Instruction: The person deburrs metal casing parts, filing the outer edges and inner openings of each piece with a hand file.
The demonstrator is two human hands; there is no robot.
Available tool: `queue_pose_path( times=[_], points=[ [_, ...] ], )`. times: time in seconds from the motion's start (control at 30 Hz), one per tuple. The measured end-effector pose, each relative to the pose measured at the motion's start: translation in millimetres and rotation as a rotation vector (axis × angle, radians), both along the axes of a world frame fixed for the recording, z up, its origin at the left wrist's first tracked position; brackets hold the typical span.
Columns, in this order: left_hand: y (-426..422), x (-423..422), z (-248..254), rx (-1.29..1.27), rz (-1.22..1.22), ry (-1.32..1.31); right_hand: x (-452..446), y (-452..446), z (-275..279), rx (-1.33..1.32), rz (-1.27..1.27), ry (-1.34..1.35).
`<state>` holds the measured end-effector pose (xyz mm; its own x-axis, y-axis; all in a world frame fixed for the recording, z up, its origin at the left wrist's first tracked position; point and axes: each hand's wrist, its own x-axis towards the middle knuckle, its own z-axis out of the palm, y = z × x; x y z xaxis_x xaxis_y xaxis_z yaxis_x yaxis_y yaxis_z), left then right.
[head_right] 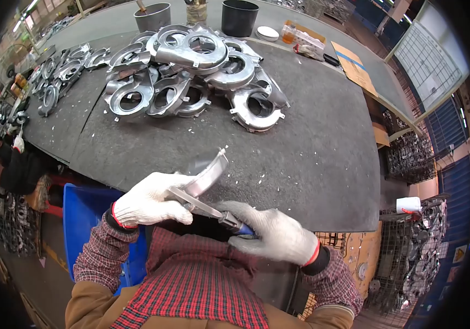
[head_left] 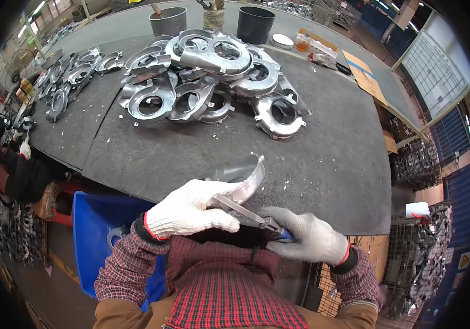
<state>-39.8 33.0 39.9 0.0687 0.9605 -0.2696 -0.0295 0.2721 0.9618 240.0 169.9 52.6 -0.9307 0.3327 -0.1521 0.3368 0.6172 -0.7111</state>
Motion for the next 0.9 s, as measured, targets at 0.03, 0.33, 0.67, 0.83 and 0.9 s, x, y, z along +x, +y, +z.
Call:
queue_pose_path(
  times=[0.03,0.33,0.67,0.83,0.9],
  points=[
    [-1,0,-6,0.091,0.036,0.056,0,9,-5,-0.175,0.061,-0.018],
    [-7,5,-5,0.121,0.151,0.634,-12,-4,1,-0.093,-0.01,-0.096],
    [2,20,2,0.05,0.367,-0.04,-21,-11,-16,-0.108,-0.131,0.087],
    [12,30,-4,0.052,0.463,-0.084,-24,-26,5,-0.409,-0.266,-0.032],
    [13,33,0,0.036,0.457,-0.075,-22,-29,-5,-0.336,-0.284,-0.028]
  ],
)
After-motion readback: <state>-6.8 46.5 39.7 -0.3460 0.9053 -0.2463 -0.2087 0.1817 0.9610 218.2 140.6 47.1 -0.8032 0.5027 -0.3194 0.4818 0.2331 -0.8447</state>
